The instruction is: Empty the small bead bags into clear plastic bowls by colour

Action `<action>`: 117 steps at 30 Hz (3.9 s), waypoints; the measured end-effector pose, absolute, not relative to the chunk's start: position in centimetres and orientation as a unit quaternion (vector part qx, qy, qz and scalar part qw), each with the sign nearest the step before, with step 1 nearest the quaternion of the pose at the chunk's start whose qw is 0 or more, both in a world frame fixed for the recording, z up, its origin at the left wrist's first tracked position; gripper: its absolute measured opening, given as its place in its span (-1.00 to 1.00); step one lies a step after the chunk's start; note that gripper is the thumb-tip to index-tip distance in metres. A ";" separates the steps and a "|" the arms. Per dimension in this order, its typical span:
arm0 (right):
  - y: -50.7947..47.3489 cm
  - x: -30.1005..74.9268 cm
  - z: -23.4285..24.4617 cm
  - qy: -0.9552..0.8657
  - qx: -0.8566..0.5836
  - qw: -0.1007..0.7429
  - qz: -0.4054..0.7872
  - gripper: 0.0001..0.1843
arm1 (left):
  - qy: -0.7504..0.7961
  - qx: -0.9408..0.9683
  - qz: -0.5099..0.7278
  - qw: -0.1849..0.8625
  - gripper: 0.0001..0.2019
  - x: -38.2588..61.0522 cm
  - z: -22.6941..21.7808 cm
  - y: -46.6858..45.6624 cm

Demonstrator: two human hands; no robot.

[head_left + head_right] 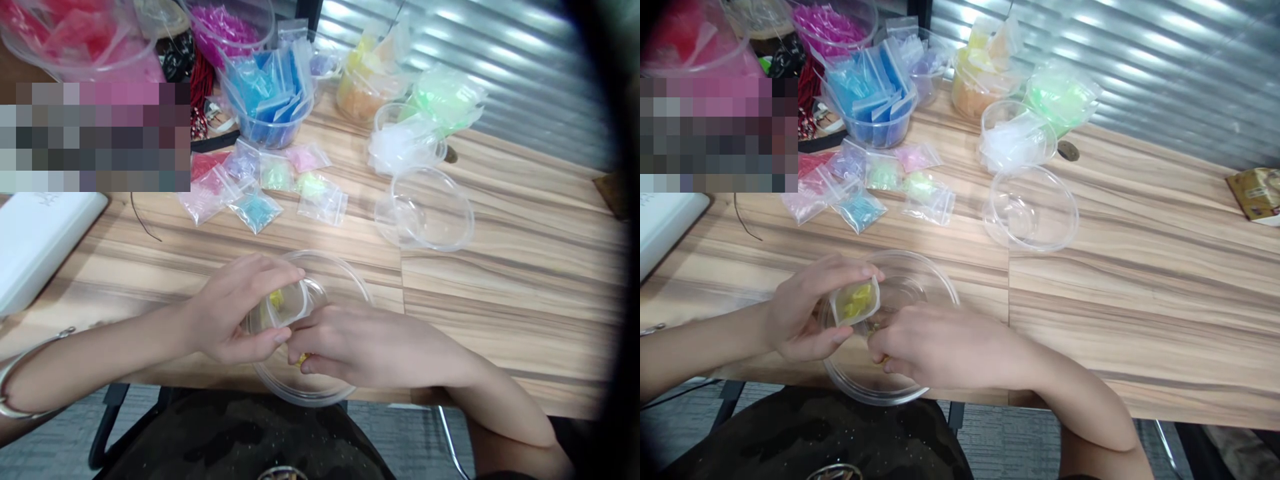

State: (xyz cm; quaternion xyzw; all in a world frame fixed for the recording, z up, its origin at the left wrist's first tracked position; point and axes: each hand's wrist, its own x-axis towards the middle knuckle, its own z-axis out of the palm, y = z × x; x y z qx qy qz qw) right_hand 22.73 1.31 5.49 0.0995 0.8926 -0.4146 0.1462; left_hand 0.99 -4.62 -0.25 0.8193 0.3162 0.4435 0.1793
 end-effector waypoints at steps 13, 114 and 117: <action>1.9 22.9 5.3 0.877 0.065 0.179 -0.441 -0.84 | 0.309 0.823 0.444 0.176 -0.43 1.0 -0.2 -4.5; 0.4 23.9 6.8 0.846 0.175 -0.171 -0.473 -0.81 | 0.292 0.807 0.447 0.253 -0.29 1.7 -0.2 -5.1; 0.4 23.8 6.8 0.845 0.175 -0.173 -0.475 -0.81 | 0.293 0.810 0.445 0.243 -0.31 1.8 -0.3 -5.1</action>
